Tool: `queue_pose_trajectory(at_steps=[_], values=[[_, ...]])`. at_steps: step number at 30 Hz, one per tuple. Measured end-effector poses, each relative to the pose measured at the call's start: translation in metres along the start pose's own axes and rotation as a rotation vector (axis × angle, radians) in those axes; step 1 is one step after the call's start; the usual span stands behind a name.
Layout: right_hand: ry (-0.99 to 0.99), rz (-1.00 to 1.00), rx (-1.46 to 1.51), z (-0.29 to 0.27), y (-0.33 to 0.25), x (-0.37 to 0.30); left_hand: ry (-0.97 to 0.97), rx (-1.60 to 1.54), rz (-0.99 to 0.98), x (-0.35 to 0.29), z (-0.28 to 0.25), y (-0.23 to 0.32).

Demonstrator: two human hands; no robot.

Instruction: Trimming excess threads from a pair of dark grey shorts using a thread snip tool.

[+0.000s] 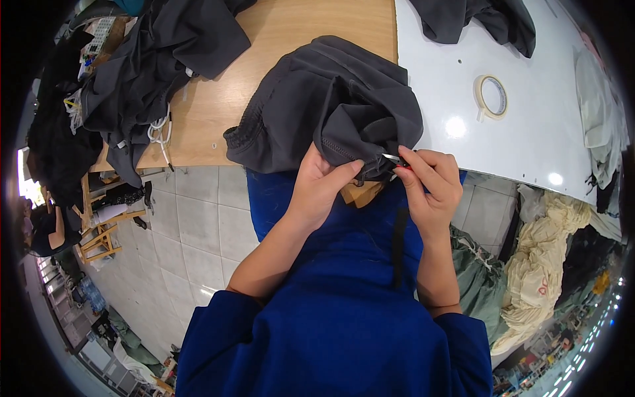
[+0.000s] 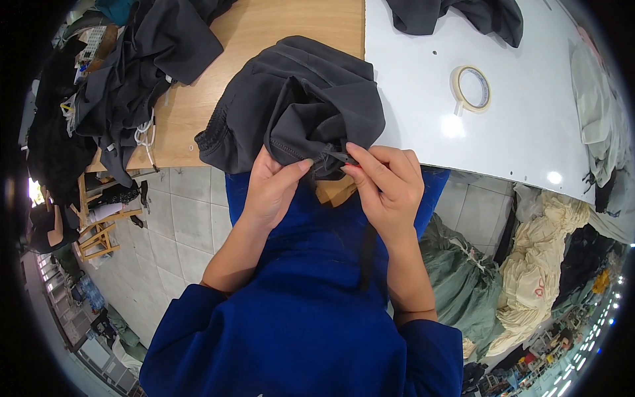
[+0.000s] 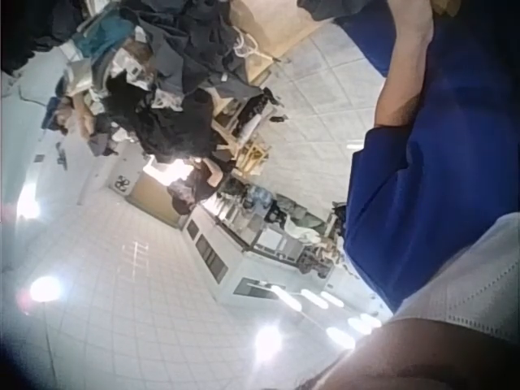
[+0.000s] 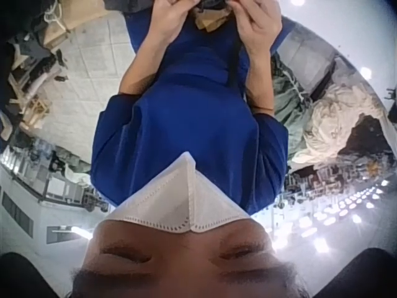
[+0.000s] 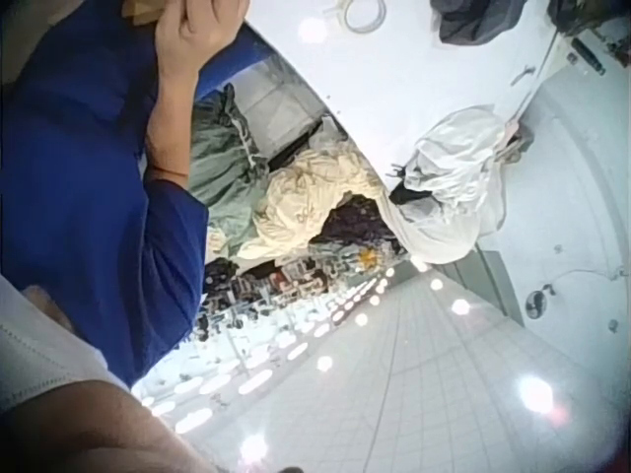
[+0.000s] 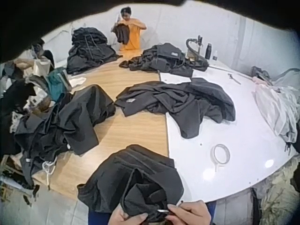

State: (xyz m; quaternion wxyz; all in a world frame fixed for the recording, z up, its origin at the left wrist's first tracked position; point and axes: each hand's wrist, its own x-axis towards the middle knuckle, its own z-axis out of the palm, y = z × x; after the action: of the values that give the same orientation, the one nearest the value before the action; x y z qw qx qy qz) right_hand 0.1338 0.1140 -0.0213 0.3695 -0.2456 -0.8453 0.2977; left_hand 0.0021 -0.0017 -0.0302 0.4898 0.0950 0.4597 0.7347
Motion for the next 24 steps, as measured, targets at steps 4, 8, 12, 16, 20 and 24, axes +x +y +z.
queue_pose_trajectory(at_steps=[4,8,12,16,20,24], values=[[0.029,0.016,-0.024,-0.0001,0.0002,-0.0018,0.005,-0.061,-0.034,0.0011,0.0005,0.0029],[0.028,0.011,-0.022,0.0013,0.0028,-0.0036,-0.01,-0.161,-0.063,0.0029,0.0003,0.003],[0.026,-0.007,-0.046,0.0026,0.0031,-0.0017,-0.01,-0.182,-0.122,0.0031,0.0008,0.0062],[0.024,-0.026,-0.064,0.0019,0.0038,0.0005,-0.023,-0.201,-0.128,0.0045,-0.0038,0.0054],[0.01,-0.038,-0.084,-0.0009,0.0046,0.0013,-0.036,-0.202,-0.125,0.0051,-0.0028,0.0079],[0.016,-0.03,-0.059,0.0042,0.0029,-0.0003,-0.024,-0.164,-0.101,0.0052,0.0015,0.0061]])
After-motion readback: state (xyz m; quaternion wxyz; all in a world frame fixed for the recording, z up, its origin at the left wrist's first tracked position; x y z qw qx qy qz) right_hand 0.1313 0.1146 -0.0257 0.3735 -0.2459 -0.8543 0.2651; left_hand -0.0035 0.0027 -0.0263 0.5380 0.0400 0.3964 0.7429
